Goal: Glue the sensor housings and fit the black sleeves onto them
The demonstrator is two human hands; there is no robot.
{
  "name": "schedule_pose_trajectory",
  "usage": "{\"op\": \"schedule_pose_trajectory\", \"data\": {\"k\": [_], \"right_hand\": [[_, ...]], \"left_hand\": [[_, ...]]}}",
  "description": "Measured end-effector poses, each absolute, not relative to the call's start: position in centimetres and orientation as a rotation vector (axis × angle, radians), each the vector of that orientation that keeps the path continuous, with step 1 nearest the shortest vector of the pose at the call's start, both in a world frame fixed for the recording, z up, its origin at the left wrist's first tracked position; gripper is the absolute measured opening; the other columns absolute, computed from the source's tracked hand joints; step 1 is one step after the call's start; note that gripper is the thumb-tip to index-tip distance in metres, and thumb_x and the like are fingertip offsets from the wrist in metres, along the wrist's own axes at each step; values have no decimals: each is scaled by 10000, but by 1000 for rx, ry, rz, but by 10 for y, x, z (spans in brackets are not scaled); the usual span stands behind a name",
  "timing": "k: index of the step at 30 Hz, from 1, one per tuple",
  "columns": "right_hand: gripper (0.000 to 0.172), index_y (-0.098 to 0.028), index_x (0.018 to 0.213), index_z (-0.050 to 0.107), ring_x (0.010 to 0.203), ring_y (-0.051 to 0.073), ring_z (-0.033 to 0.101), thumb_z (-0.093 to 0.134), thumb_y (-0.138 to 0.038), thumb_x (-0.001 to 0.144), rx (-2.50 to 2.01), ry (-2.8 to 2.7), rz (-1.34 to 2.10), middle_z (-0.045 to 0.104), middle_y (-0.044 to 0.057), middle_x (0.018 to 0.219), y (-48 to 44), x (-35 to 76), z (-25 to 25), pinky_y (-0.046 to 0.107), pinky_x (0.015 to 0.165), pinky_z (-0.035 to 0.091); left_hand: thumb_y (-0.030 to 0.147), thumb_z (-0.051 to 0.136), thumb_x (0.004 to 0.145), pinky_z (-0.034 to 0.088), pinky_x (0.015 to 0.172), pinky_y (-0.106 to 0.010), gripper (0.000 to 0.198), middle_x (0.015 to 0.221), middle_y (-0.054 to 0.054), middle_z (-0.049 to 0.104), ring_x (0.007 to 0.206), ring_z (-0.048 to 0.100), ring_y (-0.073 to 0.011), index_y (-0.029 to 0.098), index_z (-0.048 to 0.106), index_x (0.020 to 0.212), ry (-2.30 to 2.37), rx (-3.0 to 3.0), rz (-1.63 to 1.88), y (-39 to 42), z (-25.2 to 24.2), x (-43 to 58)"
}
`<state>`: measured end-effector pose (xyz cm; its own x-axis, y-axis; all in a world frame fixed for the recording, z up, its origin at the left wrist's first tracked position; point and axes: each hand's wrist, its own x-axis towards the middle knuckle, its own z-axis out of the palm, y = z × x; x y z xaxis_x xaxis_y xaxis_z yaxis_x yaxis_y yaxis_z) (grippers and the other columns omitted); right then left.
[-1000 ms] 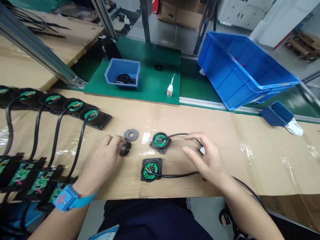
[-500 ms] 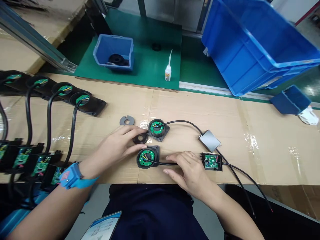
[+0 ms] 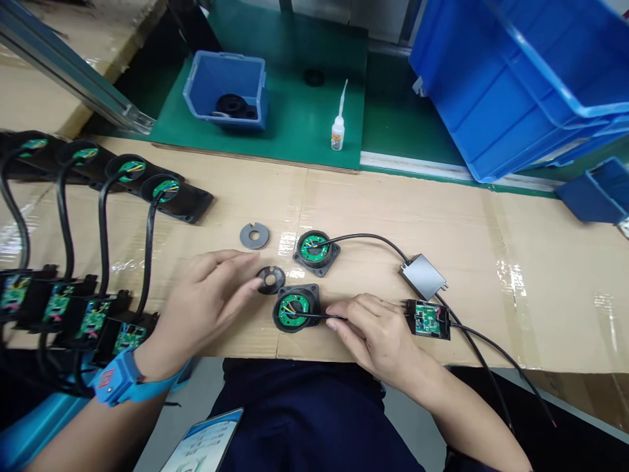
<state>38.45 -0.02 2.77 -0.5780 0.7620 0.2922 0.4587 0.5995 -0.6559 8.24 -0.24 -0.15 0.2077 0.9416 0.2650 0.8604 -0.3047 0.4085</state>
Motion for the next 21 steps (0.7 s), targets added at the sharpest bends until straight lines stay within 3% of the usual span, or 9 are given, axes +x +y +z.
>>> {"op": "schedule_pose_trajectory", "data": {"k": [6, 10, 13, 16, 19, 21], "right_hand": [[226, -226, 1189, 642, 865, 170, 726, 646, -139, 981, -924, -2352, 660, 750, 49, 1010, 3, 381, 38, 293, 774, 611], [174, -210, 1139, 665, 794, 165, 724, 593, -132, 1002, -804, -2390, 488, 734, 40, 906, 11, 377, 40, 276, 714, 584], [169, -208, 1104, 685, 740, 151, 718, 536, -164, 1035, -713, -2423, 375, 713, 21, 838, 21, 374, 41, 266, 679, 557], [190, -214, 1081, 691, 711, 134, 705, 504, -185, 1058, -696, -2462, 318, 699, 3, 811, 26, 372, 44, 259, 678, 534], [144, -209, 1050, 692, 725, 121, 695, 554, -167, 1037, -728, -2462, 334, 706, 2, 831, 27, 372, 46, 249, 698, 522], [116, -206, 1036, 697, 736, 119, 685, 598, -152, 1011, -764, -2455, 364, 708, 4, 841, 27, 372, 46, 249, 706, 519]], "left_hand": [[383, 512, 1022, 569, 1011, -472, 419, 1268, -150, 691, 1131, 652, -289, 148, 610, 1354, 1488, 2361, 444, 0, -1, 90], [236, 291, 1066, 577, 986, -336, 407, 1127, -39, 719, 1057, 696, -184, 207, 649, 1257, 1693, 2358, 370, 1, 9, 90], [244, 477, 1060, 615, 799, -296, 224, 1017, -25, 704, 864, 699, -136, 174, 643, 1193, 1953, 2239, 333, 6, 10, 87], [328, 630, 1003, 599, 693, -295, 241, 988, -35, 686, 782, 670, -133, 147, 634, 1163, 2130, 2110, 304, 9, 5, 83], [314, 491, 1056, 595, 866, -408, 264, 1082, -111, 672, 992, 673, -224, 134, 623, 1197, 2112, 2094, 347, 6, 1, 77], [363, 515, 1039, 545, 1015, -462, 366, 1228, -157, 641, 1175, 620, -282, 137, 572, 1322, 1945, 2155, 399, 3, -3, 70]]}}
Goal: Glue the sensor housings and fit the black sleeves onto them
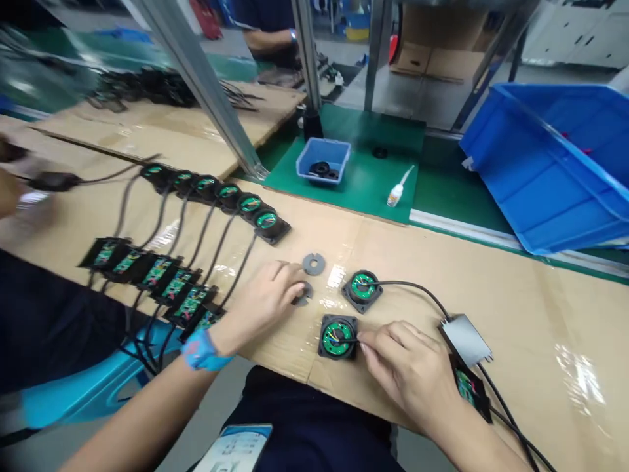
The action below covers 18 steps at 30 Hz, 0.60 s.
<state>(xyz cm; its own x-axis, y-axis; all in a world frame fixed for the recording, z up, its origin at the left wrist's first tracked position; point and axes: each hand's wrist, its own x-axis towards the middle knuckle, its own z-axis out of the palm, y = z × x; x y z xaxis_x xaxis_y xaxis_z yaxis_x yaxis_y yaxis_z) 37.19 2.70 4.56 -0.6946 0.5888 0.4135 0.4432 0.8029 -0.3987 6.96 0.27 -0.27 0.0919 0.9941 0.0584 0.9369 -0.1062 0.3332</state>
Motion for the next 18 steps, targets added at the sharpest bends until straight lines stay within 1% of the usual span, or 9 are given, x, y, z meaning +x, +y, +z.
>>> {"op": "schedule_pose_trajectory", "data": {"k": [2, 3, 4, 6, 7, 9, 12, 15, 18], "right_hand": [[100, -206, 1027, 705, 733, 121, 672, 624, -157, 994, -791, -2454, 384, 703, 7, 835, 27, 371, 44, 256, 705, 519], [95, -207, 1025, 710, 729, 122, 663, 631, -167, 992, -799, -2455, 384, 696, 5, 825, 27, 371, 43, 258, 700, 518], [90, -207, 1027, 715, 720, 119, 653, 637, -179, 992, -807, -2455, 375, 686, 2, 808, 27, 371, 42, 257, 691, 514], [83, -203, 1032, 722, 700, 110, 631, 651, -188, 992, -810, -2450, 338, 663, -7, 774, 26, 370, 42, 247, 674, 500], [78, -199, 1032, 724, 691, 106, 621, 660, -184, 989, -804, -2445, 308, 656, -11, 760, 25, 369, 43, 241, 663, 491], [70, -183, 1026, 726, 672, 105, 604, 681, -165, 976, -788, -2446, 232, 656, -12, 747, 22, 367, 46, 243, 641, 473], [102, -143, 1050, 729, 641, 128, 567, 676, -132, 964, -745, -2509, 91, 691, 10, 770, 15, 362, 54, 285, 593, 439], [172, -79, 1092, 725, 666, 162, 579, 597, -95, 978, -670, -2600, -22, 730, 48, 829, 9, 358, 59, 331, 589, 433], [175, -74, 1101, 724, 687, 169, 598, 609, -85, 968, -668, -2616, -23, 735, 47, 836, 10, 358, 57, 335, 590, 441]], "left_hand": [[408, 611, 987, 511, 1083, -469, 494, 1320, -146, 613, 1247, 580, -295, 173, 519, 1412, 1745, 2217, 455, 0, -7, 61], [390, 617, 982, 515, 1078, -472, 483, 1307, -133, 618, 1232, 584, -293, 188, 523, 1410, 1674, 2237, 478, -1, -9, 59], [345, 585, 997, 533, 1047, -469, 412, 1254, -123, 632, 1188, 600, -286, 191, 549, 1378, 1637, 2245, 516, -2, -10, 58], [221, 481, 1024, 566, 975, -437, 287, 1133, -107, 631, 1095, 626, -255, 181, 592, 1285, 1626, 2209, 668, -7, -9, 64], [176, 454, 1022, 571, 963, -411, 280, 1118, -102, 619, 1087, 630, -236, 181, 590, 1266, 1606, 2173, 764, -10, -7, 71], [135, 456, 1014, 563, 1001, -372, 294, 1200, -105, 606, 1163, 624, -211, 191, 556, 1285, 1476, 2090, 940, -18, -4, 91], [139, 469, 1017, 546, 1061, -364, 335, 1312, -104, 626, 1253, 617, -198, 205, 497, 1344, 1215, 1979, 1028, -26, -3, 128], [171, 465, 1033, 589, 973, -334, 310, 1216, -73, 688, 1133, 687, -178, 212, 485, 1339, 1164, 1892, 1069, -29, -6, 152], [200, 446, 1052, 589, 951, -310, 287, 1204, -72, 688, 1122, 694, -170, 212, 466, 1339, 1234, 1822, 1113, -29, -7, 150]]}}
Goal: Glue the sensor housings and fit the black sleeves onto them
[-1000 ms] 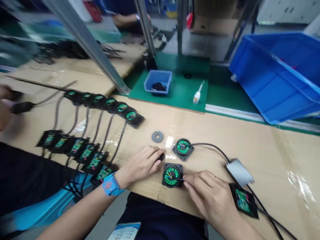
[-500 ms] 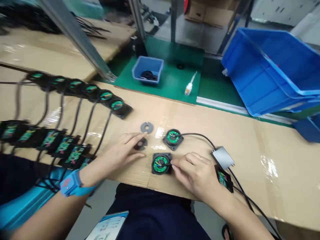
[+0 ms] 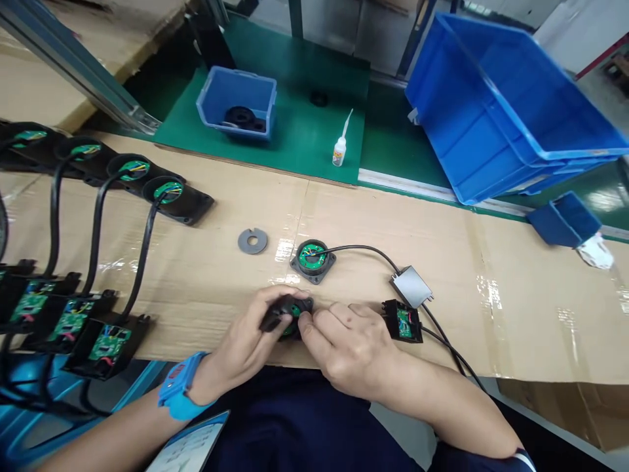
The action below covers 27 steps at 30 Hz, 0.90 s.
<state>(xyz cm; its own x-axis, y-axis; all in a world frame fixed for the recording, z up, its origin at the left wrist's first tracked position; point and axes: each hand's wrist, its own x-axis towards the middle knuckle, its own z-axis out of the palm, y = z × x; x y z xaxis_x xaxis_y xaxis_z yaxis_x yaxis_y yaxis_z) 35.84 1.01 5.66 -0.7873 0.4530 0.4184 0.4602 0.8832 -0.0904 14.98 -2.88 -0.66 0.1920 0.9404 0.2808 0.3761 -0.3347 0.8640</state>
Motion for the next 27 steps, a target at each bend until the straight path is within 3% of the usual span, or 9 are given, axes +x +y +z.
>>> {"op": "schedule_pose_trajectory", "data": {"k": [3, 7, 10, 13, 17, 20, 24, 27], "right_hand": [[137, -129, 1084, 723, 694, 145, 610, 693, -123, 950, -744, -2551, 128, 729, 21, 843, 16, 362, 50, 297, 611, 475], [60, -144, 1016, 699, 710, 129, 630, 696, -168, 961, -801, -2463, 294, 722, 12, 839, 21, 366, 41, 269, 654, 518], [52, -142, 986, 673, 703, 128, 640, 706, -151, 947, -805, -2440, 346, 723, 12, 819, 18, 368, 38, 273, 648, 528], [109, -148, 989, 670, 688, 126, 640, 739, -109, 914, -776, -2451, 291, 741, 21, 832, 13, 370, 38, 277, 634, 530], [122, -139, 979, 681, 647, 118, 624, 731, -56, 906, -719, -2470, 222, 755, 35, 829, 7, 372, 41, 271, 576, 506], [110, -125, 996, 690, 668, 128, 649, 716, -52, 917, -716, -2483, 204, 743, 39, 806, 7, 373, 41, 273, 582, 509], [65, -138, 982, 698, 638, 119, 616, 706, -93, 936, -750, -2462, 227, 727, 25, 787, 8, 373, 40, 273, 580, 511], [63, -141, 973, 701, 637, 113, 608, 709, -94, 933, -769, -2460, 254, 719, 18, 780, 9, 373, 39, 270, 584, 515]], "left_hand": [[226, 465, 1051, 588, 910, -320, 299, 1156, -91, 668, 1046, 694, -187, 185, 457, 1347, 1487, 1885, 1098, -26, -8, 124], [299, 484, 1039, 568, 845, -443, 348, 1089, -166, 639, 987, 640, -296, 91, 502, 1318, 1812, 2353, 736, -23, -17, 87], [530, 501, 1009, 550, 826, -504, 546, 1103, -208, 631, 998, 610, -361, 64, 548, 1289, 1827, 2529, 477, -26, -19, 76], [693, 460, 959, 553, 863, -528, 766, 1187, -223, 613, 1042, 600, -374, 62, 514, 1389, 1776, 2515, 403, -28, -13, 75], [562, 440, 1028, 572, 957, -503, 615, 1206, -179, 627, 1093, 629, -327, 101, 511, 1429, 1728, 2409, 437, -26, -2, 73], [469, 402, 1064, 617, 894, -464, 455, 1123, -122, 675, 1003, 695, -281, 178, 585, 1362, 1731, 2364, 422, -24, 6, 70], [597, 400, 1028, 637, 832, -488, 590, 1199, -152, 672, 1054, 709, -332, 183, 530, 1428, 1771, 2383, 380, -27, 16, 73], [640, 479, 983, 633, 750, -445, 617, 1100, -147, 691, 995, 716, -335, 188, 553, 1396, 1852, 2365, 346, -31, 16, 78]]}}
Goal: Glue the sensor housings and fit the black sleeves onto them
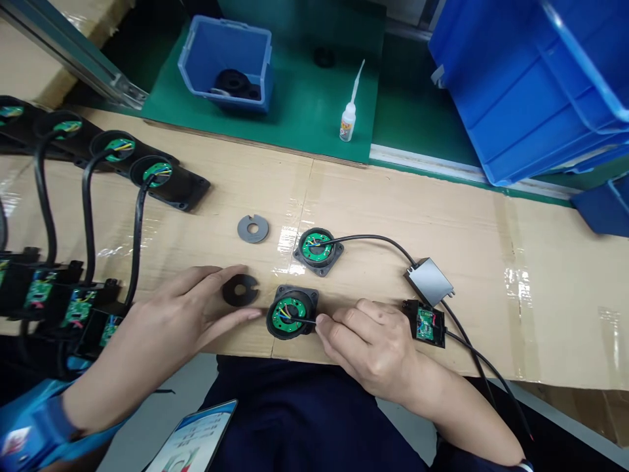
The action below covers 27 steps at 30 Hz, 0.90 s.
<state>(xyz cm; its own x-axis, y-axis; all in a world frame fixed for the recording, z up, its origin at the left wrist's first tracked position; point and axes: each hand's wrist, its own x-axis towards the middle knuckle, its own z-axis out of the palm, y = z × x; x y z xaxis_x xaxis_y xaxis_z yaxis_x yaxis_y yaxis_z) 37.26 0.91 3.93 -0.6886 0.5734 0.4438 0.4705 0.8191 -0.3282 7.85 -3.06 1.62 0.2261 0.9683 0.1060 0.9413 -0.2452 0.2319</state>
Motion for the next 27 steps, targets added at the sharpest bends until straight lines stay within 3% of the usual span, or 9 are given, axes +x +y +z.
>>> {"op": "schedule_pose_trajectory", "data": {"k": [3, 5, 9, 13, 16, 27], "right_hand": [[82, -130, 972, 704, 651, 114, 615, 730, -80, 912, -771, -2452, 263, 721, 22, 787, 9, 372, 39, 270, 599, 519], [85, -118, 969, 706, 646, 118, 604, 740, -78, 902, -762, -2448, 266, 724, 31, 790, 9, 373, 38, 275, 594, 508], [59, -123, 980, 713, 631, 118, 579, 725, -114, 924, -774, -2452, 271, 721, 22, 784, 9, 374, 37, 276, 570, 482], [61, -126, 991, 717, 627, 114, 583, 719, -130, 931, -793, -2449, 249, 728, 18, 792, 10, 374, 38, 271, 559, 485], [52, -138, 992, 718, 624, 105, 591, 701, -129, 943, -798, -2459, 252, 732, 10, 798, 11, 374, 38, 262, 548, 488], [52, -127, 974, 717, 620, 117, 592, 709, -115, 924, -783, -2441, 292, 711, 9, 775, 11, 375, 36, 276, 531, 485]], "left_hand": [[554, 527, 999, 604, 640, -380, 484, 1052, -133, 705, 900, 723, -298, 216, 617, 1335, 1862, 2322, 363, -31, 12, 79], [518, 459, 1037, 608, 648, -398, 458, 1110, -135, 709, 920, 726, -297, 223, 616, 1350, 1809, 2323, 373, -30, 14, 78], [490, 482, 1045, 635, 857, -427, 465, 1189, -71, 724, 1010, 731, -257, 249, 547, 1437, 1671, 2364, 552, -28, 37, 80], [477, 570, 1017, 605, 984, -331, 498, 1282, -23, 711, 1097, 715, -195, 275, 532, 1471, 1413, 2439, 580, -31, 60, 96], [444, 582, 1018, 599, 988, -347, 521, 1311, -49, 702, 1134, 705, -213, 235, 524, 1491, 1332, 2494, 526, -30, 62, 110], [396, 535, 1041, 569, 848, -380, 485, 1095, -117, 712, 940, 681, -234, 132, 567, 1447, 1315, 2710, 435, -22, 57, 128]]}}
